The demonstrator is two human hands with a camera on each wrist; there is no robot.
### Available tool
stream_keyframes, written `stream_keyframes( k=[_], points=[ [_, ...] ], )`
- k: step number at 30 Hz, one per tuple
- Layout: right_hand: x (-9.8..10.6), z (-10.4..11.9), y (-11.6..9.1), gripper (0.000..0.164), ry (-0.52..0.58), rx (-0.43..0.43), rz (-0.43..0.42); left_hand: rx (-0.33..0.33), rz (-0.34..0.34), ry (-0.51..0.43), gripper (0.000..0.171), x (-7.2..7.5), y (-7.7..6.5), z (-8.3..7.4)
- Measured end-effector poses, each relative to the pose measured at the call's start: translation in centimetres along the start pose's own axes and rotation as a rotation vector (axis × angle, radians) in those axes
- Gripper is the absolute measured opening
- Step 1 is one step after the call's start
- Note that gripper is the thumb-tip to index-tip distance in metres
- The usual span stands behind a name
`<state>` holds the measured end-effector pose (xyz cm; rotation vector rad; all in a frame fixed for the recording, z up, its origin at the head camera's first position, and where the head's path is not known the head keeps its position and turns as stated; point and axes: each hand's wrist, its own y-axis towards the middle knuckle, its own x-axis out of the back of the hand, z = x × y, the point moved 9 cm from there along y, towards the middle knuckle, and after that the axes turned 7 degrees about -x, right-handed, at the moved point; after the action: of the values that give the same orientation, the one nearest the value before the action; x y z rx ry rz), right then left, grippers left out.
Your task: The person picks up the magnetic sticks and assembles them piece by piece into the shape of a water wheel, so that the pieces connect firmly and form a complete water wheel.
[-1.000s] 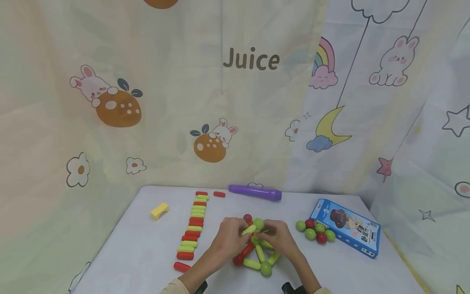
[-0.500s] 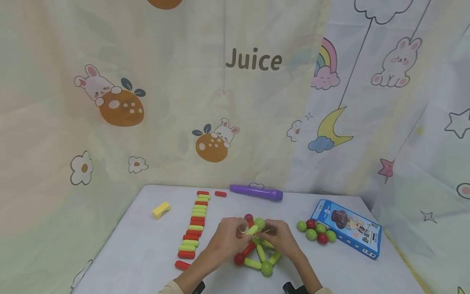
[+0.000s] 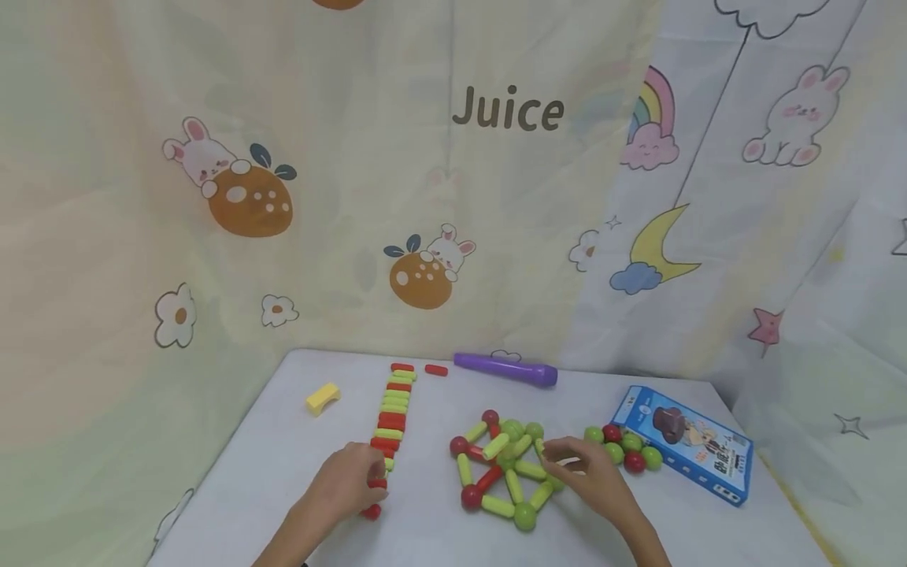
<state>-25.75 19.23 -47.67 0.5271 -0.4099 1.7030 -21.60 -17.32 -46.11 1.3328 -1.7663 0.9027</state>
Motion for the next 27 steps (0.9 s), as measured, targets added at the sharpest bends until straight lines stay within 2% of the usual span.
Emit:
stream_keyframes(
  k=[4, 9, 13, 16, 19, 22, 27],
  points=[
    [1.1, -0.7, -1.2, 0.027, -0.035, -0.07, -0.053, -0.018, 0.036, 0.074, 0.024, -1.4, -0.8, 1.3],
    [2.0, -1.4, -2.1, 0.021, -0.045, -0.147, -0.119, -0.049, 0.003, 0.186, 0.018, -2.7, -1.1, 1.6],
    [2.2, -1.6, -2.3, 0.021, -0.036, -0.156, -0.127, -0.067, -0.017, 0.294, 0.017, -3.1, -1.6, 1.2],
    [2.4, -1.6, -2.4, 0.021, -0.026, -0.139, -0.128, -0.068, -0.019, 0.318, 0.018, -3.2, -2.0, 1.1],
    [2.6, -1.5, -2.7, 0.022, -0.021, -0.118, -0.126, -0.062, -0.01, 0.295, 0.019, -3.4, -2.2, 1.1],
    [2.7, -1.6, -3.1, 0.022, -0.016, -0.119, -0.13, -0.073, 0.008, 0.227, 0.017, -3.9, -2.3, 0.8],
    [2.6, -2.2, -3.4, 0.023, -0.002, -0.158, -0.119, -0.117, 0.015, 0.01, 0.019, -4.3, -2.3, -1.7]
  ],
)
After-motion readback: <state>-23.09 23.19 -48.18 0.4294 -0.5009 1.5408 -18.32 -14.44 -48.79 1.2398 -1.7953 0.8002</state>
